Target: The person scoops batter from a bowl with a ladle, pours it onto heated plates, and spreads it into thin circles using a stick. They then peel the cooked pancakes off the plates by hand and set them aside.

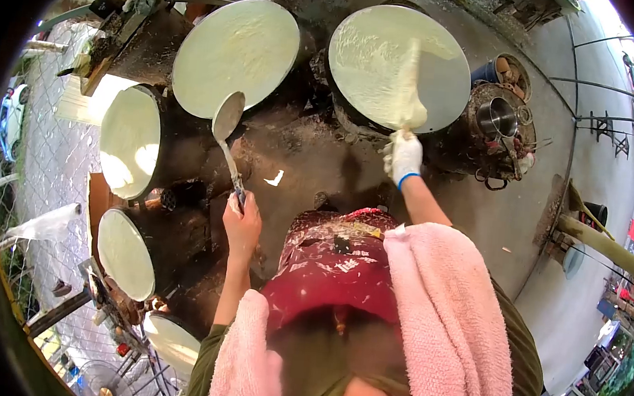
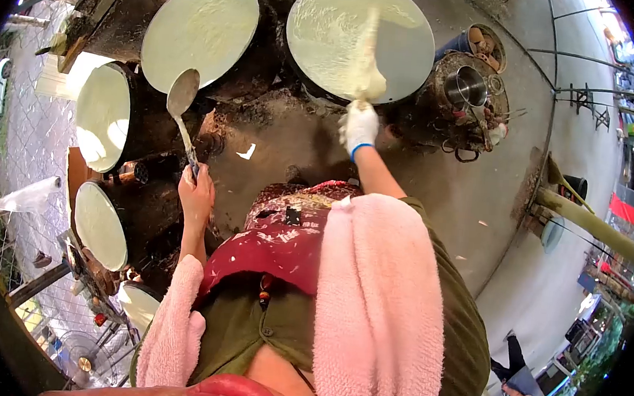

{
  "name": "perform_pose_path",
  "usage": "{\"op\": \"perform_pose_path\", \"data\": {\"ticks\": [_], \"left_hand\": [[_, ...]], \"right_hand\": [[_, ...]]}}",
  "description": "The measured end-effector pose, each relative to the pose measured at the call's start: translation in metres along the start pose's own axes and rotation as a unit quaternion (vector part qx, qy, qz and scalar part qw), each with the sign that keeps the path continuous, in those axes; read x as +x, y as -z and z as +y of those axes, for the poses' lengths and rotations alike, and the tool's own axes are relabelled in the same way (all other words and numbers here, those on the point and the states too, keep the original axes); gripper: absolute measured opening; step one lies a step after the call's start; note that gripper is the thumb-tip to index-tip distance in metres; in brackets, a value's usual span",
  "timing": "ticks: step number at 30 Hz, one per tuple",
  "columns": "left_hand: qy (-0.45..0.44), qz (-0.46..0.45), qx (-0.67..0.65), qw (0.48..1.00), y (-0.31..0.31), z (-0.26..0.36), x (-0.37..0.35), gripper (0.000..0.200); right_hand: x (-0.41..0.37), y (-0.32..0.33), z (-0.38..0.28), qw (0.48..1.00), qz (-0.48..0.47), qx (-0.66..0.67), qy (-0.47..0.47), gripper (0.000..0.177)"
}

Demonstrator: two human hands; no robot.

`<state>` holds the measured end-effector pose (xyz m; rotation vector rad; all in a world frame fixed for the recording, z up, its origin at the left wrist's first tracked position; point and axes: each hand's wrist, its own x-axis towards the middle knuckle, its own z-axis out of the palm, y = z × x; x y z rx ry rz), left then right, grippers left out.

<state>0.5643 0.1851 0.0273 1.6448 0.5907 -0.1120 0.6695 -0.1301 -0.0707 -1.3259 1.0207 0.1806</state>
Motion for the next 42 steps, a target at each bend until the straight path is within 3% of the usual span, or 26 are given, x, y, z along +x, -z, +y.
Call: {"op": "perform_pose_path", "data": {"ticks": [1, 2, 3, 4, 8, 10, 12, 14, 15, 16, 18, 20, 22, 23, 24, 26, 30, 33, 36, 37, 38, 40, 42], "left_hand": [[0.008, 0.008, -0.008, 1.000, -0.004, 0.003, -0.005, 0.010], [0.015, 0.016, -0.015, 1.000, -0.009, 0.006, -0.010, 0.010], [0.014, 0.020, -0.013, 1.000, -0.015, 0.010, -0.013, 0.010], [0.022, 0.024, -0.026, 0.999, -0.021, 0.015, -0.017, 0.010], [0.018, 0.030, -0.041, 0.999, -0.053, 0.022, -0.023, 0.010], [0.018, 0.028, -0.028, 0.999, -0.072, 0.030, -0.027, 0.010], [0.018, 0.028, -0.012, 0.999, -0.089, 0.036, -0.036, 0.010], [0.012, 0.044, -0.019, 0.999, -0.109, 0.039, -0.045, 0.011], [0.009, 0.046, -0.002, 0.999, -0.116, 0.042, -0.050, 0.012], [0.009, 0.050, 0.002, 0.999, -0.121, 0.044, -0.055, 0.012], [0.014, 0.053, 0.010, 0.998, -0.134, 0.046, -0.065, 0.012], [0.012, 0.066, 0.013, 0.998, -0.143, 0.045, -0.072, 0.012], [0.010, 0.076, 0.015, 0.997, -0.152, 0.043, -0.079, 0.012], [0.013, 0.086, 0.014, 0.996, -0.156, 0.043, -0.082, 0.012], [0.015, 0.094, 0.013, 0.995, -0.159, 0.044, -0.082, 0.012], [0.020, 0.099, 0.018, 0.995, -0.164, 0.047, -0.085, 0.011], [0.027, 0.110, 0.011, 0.994, -0.171, 0.048, -0.089, 0.009], [0.031, 0.105, 0.009, 0.994, -0.178, 0.050, -0.090, 0.008], [0.015, 0.108, 0.052, 0.993, -0.185, 0.048, -0.088, 0.012], [0.011, 0.104, 0.051, 0.993, -0.187, 0.047, -0.086, 0.012], [0.021, 0.107, 0.039, 0.993, -0.187, 0.046, -0.088, 0.012], [0.026, 0.107, 0.023, 0.994, -0.188, 0.046, -0.086, 0.012], [0.036, 0.120, 0.030, 0.992, -0.186, 0.046, -0.091, 0.012]], "right_hand": [[-0.011, -0.003, 0.003, 0.991, -0.040, -0.126, 0.011, 0.027], [-0.014, 0.001, 0.006, 0.991, -0.044, -0.124, 0.011, 0.027], [-0.015, 0.005, 0.008, 0.946, -0.017, -0.312, 0.084, 0.032], [-0.014, 0.009, 0.008, 0.861, 0.010, -0.485, 0.154, 0.040], [0.030, 0.070, -0.018, 0.872, 0.094, -0.442, 0.187, 0.035], [0.044, 0.086, -0.035, 0.946, 0.027, -0.316, 0.075, 0.036], [0.024, 0.084, -0.048, 0.971, -0.047, -0.233, 0.013, 0.037], [0.022, 0.090, -0.019, 0.854, -0.078, -0.441, 0.265, 0.040], [0.020, 0.101, -0.013, 0.809, -0.127, -0.523, 0.236, 0.046], [0.022, 0.110, -0.021, 0.810, -0.132, -0.521, 0.235, 0.046], [0.041, 0.134, -0.043, 0.819, -0.055, -0.547, 0.163, 0.052], [0.069, 0.152, -0.065, 0.845, -0.017, -0.491, 0.211, 0.054], [0.112, 0.159, -0.063, 0.887, -0.046, -0.419, 0.189, 0.048], [0.074, 0.154, -0.097, 0.924, -0.097, -0.362, 0.076, 0.041], [0.069, 0.153, -0.087, 0.940, -0.136, -0.308, 0.049, 0.041], [0.075, 0.165, -0.038, 0.824, -0.147, -0.462, 0.294, 0.047], [0.083, 0.192, -0.083, 0.814, -0.105, -0.530, 0.213, 0.055], [0.141, 0.187, -0.115, 0.822, -0.055, -0.508, 0.250, 0.049], [0.150, 0.179, -0.107, 0.886, -0.130, -0.409, 0.177, 0.041], [0.117, 0.182, -0.115, 0.907, -0.182, -0.368, 0.092, 0.040], [0.127, 0.193, -0.089, 0.853, -0.206, -0.446, 0.175, 0.042], [0.138, 0.218, -0.063, 0.796, -0.171, -0.514, 0.272, 0.059], [0.157, 0.220, -0.085, 0.830, -0.156, -0.464, 0.267, 0.086]]}}
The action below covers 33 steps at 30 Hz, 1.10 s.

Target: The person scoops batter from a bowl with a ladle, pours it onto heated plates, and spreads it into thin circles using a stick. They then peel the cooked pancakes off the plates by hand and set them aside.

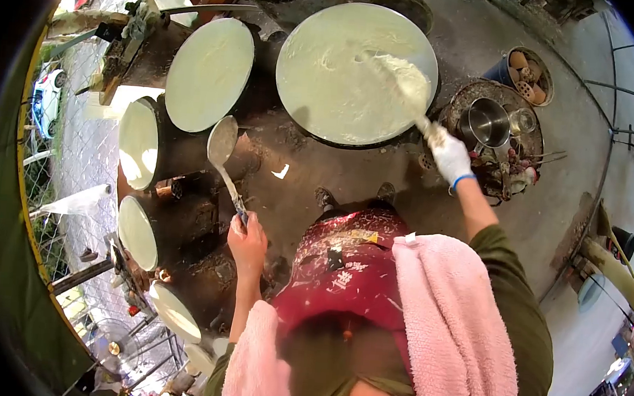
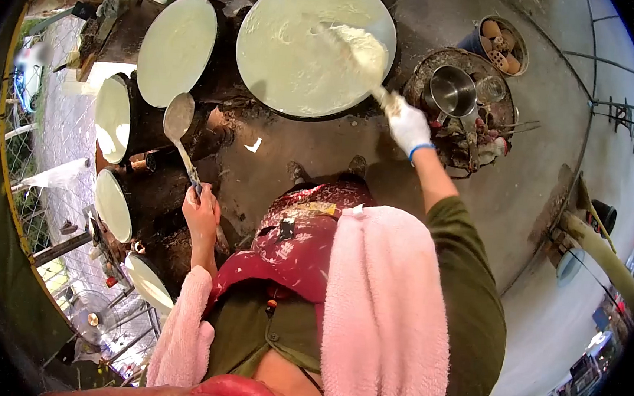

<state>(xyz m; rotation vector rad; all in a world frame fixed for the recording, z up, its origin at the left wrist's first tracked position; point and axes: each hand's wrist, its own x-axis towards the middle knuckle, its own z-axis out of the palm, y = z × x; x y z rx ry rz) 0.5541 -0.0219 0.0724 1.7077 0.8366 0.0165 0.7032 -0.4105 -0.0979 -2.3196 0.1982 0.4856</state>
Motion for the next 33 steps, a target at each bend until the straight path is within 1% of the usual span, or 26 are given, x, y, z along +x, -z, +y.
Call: {"op": "perform_pose_path", "data": {"ticks": [2, 4, 5, 6, 8, 9, 10, 11, 12, 13, 14, 15, 16, 17, 18, 20, 22, 23, 24, 26, 27, 28, 30, 31, 32, 33], "left_hand": [[0.001, 0.006, -0.008, 1.000, 0.000, -0.005, -0.004, 0.012], [-0.002, 0.033, 0.006, 0.999, 0.003, -0.007, -0.008, 0.013], [-0.037, 0.030, 0.059, 0.997, 0.011, -0.020, -0.006, 0.013], [-0.039, 0.032, 0.060, 0.997, 0.008, -0.016, -0.008, 0.013], [0.004, 0.049, 0.037, 0.998, 0.000, -0.005, -0.017, 0.013], [-0.009, 0.041, 0.045, 0.998, 0.001, -0.013, -0.015, 0.013], [-0.010, 0.040, 0.044, 0.998, -0.001, -0.009, -0.014, 0.013], [-0.001, 0.029, 0.023, 0.999, -0.005, -0.004, -0.014, 0.013], [0.009, 0.017, 0.004, 1.000, -0.006, 0.000, -0.014, 0.013], [0.009, 0.015, 0.002, 1.000, -0.007, 0.002, -0.013, 0.013], [0.005, 0.007, -0.004, 1.000, -0.009, 0.005, -0.010, 0.012], [0.002, 0.000, -0.009, 1.000, -0.011, 0.007, -0.008, 0.012], [-0.002, 0.000, -0.011, 1.000, -0.014, 0.006, -0.007, 0.012], [-0.006, -0.012, -0.021, 1.000, -0.016, 0.004, -0.004, 0.012], [-0.011, -0.025, -0.034, 0.999, -0.020, 0.004, -0.001, 0.012], [-0.012, -0.040, -0.024, 0.999, -0.029, 0.011, 0.005, 0.012], [-0.011, -0.050, -0.017, 0.999, -0.038, 0.016, 0.007, 0.012], [-0.021, -0.070, -0.015, 0.997, -0.040, 0.019, 0.008, 0.012], [-0.030, -0.090, -0.013, 0.995, -0.040, 0.021, 0.008, 0.012], [-0.033, -0.087, 0.001, 0.996, -0.040, 0.024, 0.008, 0.013], [-0.034, -0.088, 0.002, 0.996, -0.040, 0.023, 0.006, 0.014], [-0.035, -0.092, 0.005, 0.995, -0.040, 0.022, 0.007, 0.015], [-0.035, -0.099, 0.003, 0.995, -0.042, 0.020, 0.014, 0.016], [-0.033, -0.119, 0.005, 0.992, -0.046, 0.023, 0.021, 0.015], [-0.034, -0.139, 0.006, 0.990, -0.050, 0.028, 0.032, 0.015], [-0.034, -0.162, 0.010, 0.986, -0.056, 0.033, 0.044, 0.015]], "right_hand": [[0.041, 0.029, -0.012, 0.999, 0.006, -0.035, -0.026, 0.078], [0.100, 0.046, -0.016, 0.990, 0.017, -0.139, 0.017, 0.069], [0.128, 0.051, -0.023, 0.984, 0.039, -0.175, 0.018, 0.065], [0.147, 0.053, -0.034, 0.976, 0.061, -0.210, 0.019, 0.062], [0.156, 0.054, -0.075, 0.978, 0.113, -0.174, 0.010, 0.058], [0.135, 0.062, -0.105, 0.983, 0.094, -0.156, 0.031, 0.055], [0.133, 0.037, -0.106, 0.976, 0.187, -0.097, 0.061, 0.055], [0.115, 0.027, -0.106, 0.976, 0.133, -0.122, 0.122, 0.049], [0.100, 0.000, -0.099, 0.941, 0.226, 0.007, 0.252, 0.046], [0.093, -0.029, -0.071, 0.949, 0.110, 0.167, 0.243, 0.046], [0.025, 0.010, -0.108, 0.985, 0.078, 0.105, 0.115, 0.047], [0.006, -0.002, -0.086, 0.932, 0.082, 0.332, 0.120, 0.046], [0.004, -0.028, -0.044, 0.894, 0.170, 0.387, 0.147, 0.044], [-0.021, -0.033, -0.029, 0.884, 0.190, 0.427, -0.002, 0.040], [-0.034, -0.045, -0.021, 0.796, 0.146, 0.574, -0.126, 0.032], [-0.056, -0.049, -0.040, 0.777, 0.060, 0.594, -0.201, 0.028], [-0.064, -0.031, -0.057, 0.792, -0.038, 0.584, -0.176, 0.025], [-0.058, -0.027, -0.055, 0.821, -0.024, 0.541, -0.180, 0.027], [-0.044, -0.038, -0.041, 0.833, 0.038, 0.539, -0.123, 0.023], [-0.043, -0.026, -0.026, 0.820, 0.080, 0.542, -0.169, 0.017], [-0.042, -0.030, -0.020, 0.827, 0.072, 0.522, -0.194, 0.012], [-0.044, -0.032, -0.028, 0.813, 0.037, 0.544, -0.206, 0.014], [-0.047, -0.033, -0.051, 0.812, -0.002, 0.554, -0.184, 0.019], [-0.043, -0.030, -0.052, 0.845, -0.045, 0.507, -0.168, 0.030], [-0.031, -0.030, -0.049, 0.843, -0.040, 0.509, -0.169, 0.030], [-0.017, -0.033, -0.044, 0.876, 0.030, 0.471, -0.101, 0.026]]}}
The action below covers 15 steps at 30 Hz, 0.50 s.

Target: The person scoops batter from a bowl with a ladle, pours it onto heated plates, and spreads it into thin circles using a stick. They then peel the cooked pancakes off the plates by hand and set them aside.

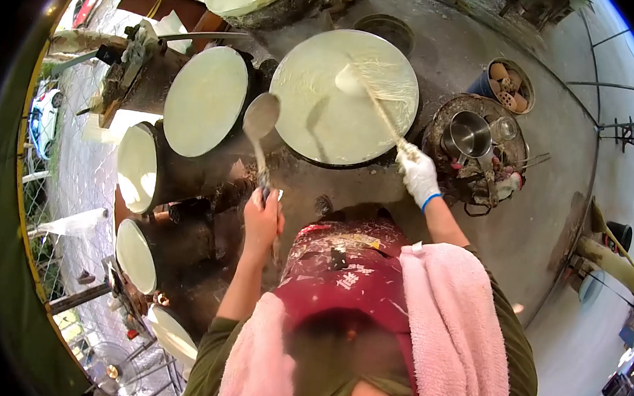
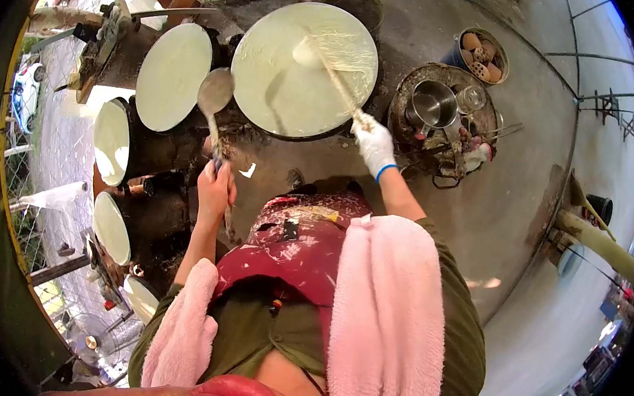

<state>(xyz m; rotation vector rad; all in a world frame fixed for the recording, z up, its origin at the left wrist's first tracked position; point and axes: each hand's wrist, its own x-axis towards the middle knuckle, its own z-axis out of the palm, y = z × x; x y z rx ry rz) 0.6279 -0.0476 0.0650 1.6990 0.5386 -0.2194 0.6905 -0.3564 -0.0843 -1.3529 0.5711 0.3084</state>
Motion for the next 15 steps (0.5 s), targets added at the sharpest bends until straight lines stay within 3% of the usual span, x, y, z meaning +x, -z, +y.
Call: {"op": "perform_pose_path", "data": {"ticks": [1, 2, 3, 5, 7, 9, 11, 13, 15], "left_hand": [[-0.017, -0.021, 0.006, 1.000, -0.002, 0.003, 0.018, 0.016], [-0.033, -0.043, 0.012, 0.998, -0.007, 0.007, 0.038, 0.017], [-0.062, -0.063, 0.039, 0.995, -0.013, 0.012, 0.060, 0.019], [-0.055, -0.128, 0.003, 0.990, -0.030, 0.017, 0.112, 0.015], [-0.013, -0.181, -0.027, 0.983, -0.054, 0.032, 0.156, 0.013], [0.005, -0.210, -0.053, 0.976, -0.077, 0.038, 0.191, 0.014], [0.042, -0.251, -0.064, 0.965, -0.094, 0.035, 0.213, 0.016], [0.085, -0.272, -0.059, 0.957, -0.096, 0.039, 0.200, 0.015], [0.125, -0.290, -0.050, 0.947, -0.098, 0.039, 0.183, 0.015]], "right_hand": [[0.008, -0.002, 0.002, 0.994, 0.033, -0.039, 0.097, 0.022], [-0.002, -0.004, -0.022, 0.996, 0.057, -0.050, 0.045, 0.022], [0.008, 0.000, -0.011, 0.992, 0.047, -0.098, 0.067, 0.023], [-0.006, -0.005, -0.021, 0.996, 0.003, -0.084, -0.038, 0.024], [-0.011, -0.003, 0.009, 0.997, -0.011, -0.063, 0.051, 0.026], [-0.055, -0.012, -0.005, 0.990, 0.028, -0.137, 0.028, 0.027], [-0.071, -0.008, 0.020, 0.984, 0.154, -0.071, 0.057, 0.024], [-0.074, -0.034, 0.057, 0.981, 0.183, 0.058, 0.000, 0.022], [-0.084, -0.083, 0.047, 0.981, 0.122, 0.132, -0.075, 0.014]]}}
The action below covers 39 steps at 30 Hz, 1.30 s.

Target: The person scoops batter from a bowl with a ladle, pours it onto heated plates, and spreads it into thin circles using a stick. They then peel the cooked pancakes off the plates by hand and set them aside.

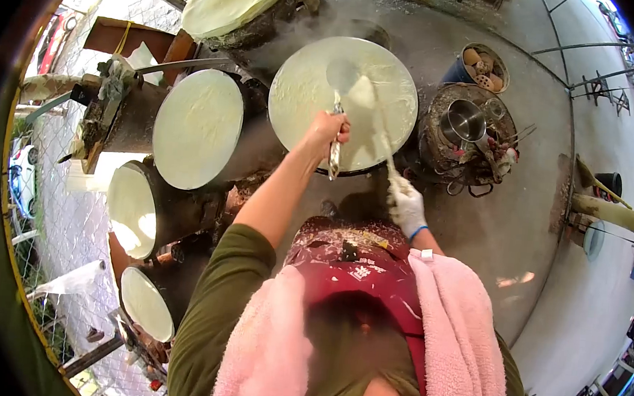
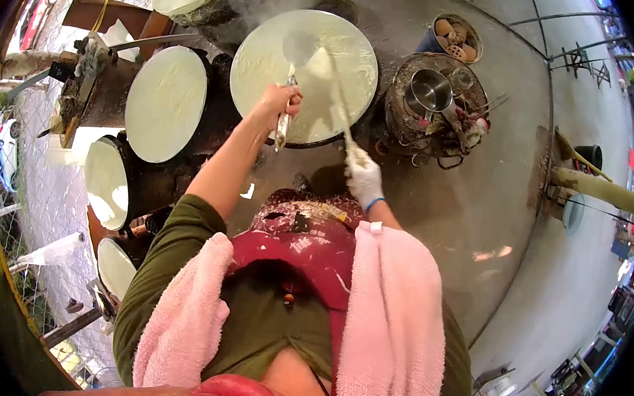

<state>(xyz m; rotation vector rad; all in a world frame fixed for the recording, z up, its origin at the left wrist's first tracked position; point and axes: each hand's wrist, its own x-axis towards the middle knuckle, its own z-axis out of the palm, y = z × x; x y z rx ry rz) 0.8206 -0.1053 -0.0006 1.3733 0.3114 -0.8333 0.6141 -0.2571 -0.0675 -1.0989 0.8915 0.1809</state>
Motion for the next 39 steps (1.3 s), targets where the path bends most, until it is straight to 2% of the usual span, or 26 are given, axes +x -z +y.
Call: {"op": "perform_pose_path", "data": {"ticks": [2, 4, 5, 6, 8, 10, 12, 14, 16, 18, 19, 20, 22, 23, 25, 26, 27, 28, 29, 30, 32, 34, 35, 36, 38, 39], "left_hand": [[0.077, 0.047, -0.140, 0.986, -0.006, -0.013, -0.014, 0.014], [0.059, 0.052, -0.197, 0.977, -0.001, -0.023, -0.020, 0.008], [0.076, 0.054, -0.253, 0.963, 0.000, -0.026, -0.022, 0.008], [0.091, 0.055, -0.311, 0.944, 0.000, -0.028, -0.023, 0.008], [0.095, 0.060, -0.312, 0.943, -0.010, -0.026, -0.031, 0.008], [0.110, 0.040, -0.413, 0.903, -0.021, -0.022, -0.036, 0.008], [0.104, 0.047, -0.466, 0.877, -0.021, -0.021, -0.047, 0.007], [-0.047, 0.008, -0.348, 0.936, 0.000, -0.010, -0.093, 0.005], [-0.192, -0.221, -0.382, 0.877, 0.054, -0.060, -0.100, 0.014], [-0.162, -0.256, -0.443, 0.844, 0.051, -0.065, -0.133, 0.022], [-0.120, -0.296, -0.499, 0.806, 0.049, -0.065, -0.150, 0.030], [-0.126, -0.285, -0.503, 0.806, 0.049, -0.057, -0.162, 0.030], [-0.078, -0.301, -0.578, 0.755, 0.050, -0.040, -0.186, 0.039], [-0.074, -0.264, -0.636, 0.721, 0.052, -0.037, -0.200, 0.040], [-0.091, -0.270, -0.637, 0.717, 0.069, -0.046, -0.221, 0.040], [-0.103, -0.277, -0.631, 0.717, 0.082, -0.051, -0.238, 0.041], [-0.136, -0.224, -0.605, 0.752, 0.093, -0.058, -0.261, 0.040], [-0.140, -0.239, -0.626, 0.729, 0.110, -0.069, -0.279, 0.037], [-0.158, -0.180, -0.614, 0.753, 0.126, -0.080, -0.301, 0.037], [-0.172, -0.124, -0.599, 0.772, 0.142, -0.090, -0.322, 0.037], [-0.202, -0.063, -0.576, 0.789, 0.173, -0.110, -0.363, 0.035], [-0.208, 0.090, -0.519, 0.824, 0.207, -0.131, -0.407, 0.032], [-0.230, 0.130, -0.475, 0.839, 0.224, -0.146, -0.426, 0.028], [-0.230, 0.185, -0.486, 0.823, 0.238, -0.158, -0.447, 0.028], [-0.262, 0.240, -0.463, 0.812, 0.265, -0.186, -0.485, 0.027], [-0.280, 0.249, -0.464, 0.803, 0.281, -0.202, -0.500, 0.027]], "right_hand": [[-0.011, -0.027, -0.018, 0.997, -0.041, -0.018, -0.062, 0.014], [-0.007, -0.027, -0.043, 0.997, -0.013, -0.058, -0.045, 0.011], [0.002, -0.020, -0.043, 0.997, 0.001, -0.071, 0.023, 0.010], [0.020, -0.007, -0.032, 0.998, 0.017, -0.057, 0.024, 0.013], [0.009, -0.018, -0.033, 0.996, 0.000, -0.086, -0.011, 0.014], [-0.004, -0.031, -0.046, 0.988, -0.078, -0.085, -0.101, 0.011], [0.003, -0.023, -0.051, 0.983, -0.138, -0.077, -0.091, 0.015], [0.011, -0.005, -0.067, 0.989, -0.123, -0.067, -0.052, 0.018], [0.046, 0.025, -0.066, 0.987, -0.116, -0.060, 0.096, 0.017], [0.058, 0.034, -0.075, 0.992, 0.006, -0.120, 0.039, 0.021], [0.077, 0.041, -0.054, 0.985, -0.010, -0.167, 0.041, 0.026], [0.069, 0.029, -0.040, 0.951, -0.061, -0.228, 0.199, 0.028], [0.031, 0.009, -0.040, 0.907, -0.134, -0.388, 0.096, 0.030], [0.020, 0.007, -0.036, 0.891, -0.200, -0.368, 0.174, 0.033], [0.029, 0.015, -0.034, 0.856, -0.182, -0.372, 0.307, 0.033], [0.023, 0.011, -0.042, 0.901, -0.120, -0.309, 0.280, 0.031], [0.025, 0.013, -0.038, 0.960, -0.056, -0.198, 0.192, 0.026], [0.062, 0.038, -0.014, 0.952, -0.016, -0.250, 0.176, 0.035], [0.039, 0.023, -0.016, 0.956, -0.047, -0.257, 0.135, 0.038], [0.039, 0.016, 0.005, 0.888, -0.100, -0.366, 0.261, 0.037], [0.020, -0.025, 0.052, 0.792, -0.212, -0.416, 0.393, 0.031], [-0.057, -0.110, 0.056, 0.792, -0.262, -0.460, 0.303, 0.038], [-0.074, -0.148, 0.057, 0.753, -0.260, -0.527, 0.295, 0.041], [-0.073, -0.179, 0.074, 0.762, -0.296, -0.473, 0.330, 0.044], [-0.069, -0.242, 0.098, 0.811, -0.335, -0.415, 0.242, 0.043], [-0.075, -0.263, 0.106, 0.805, -0.343, -0.416, 0.248, 0.043]]}}
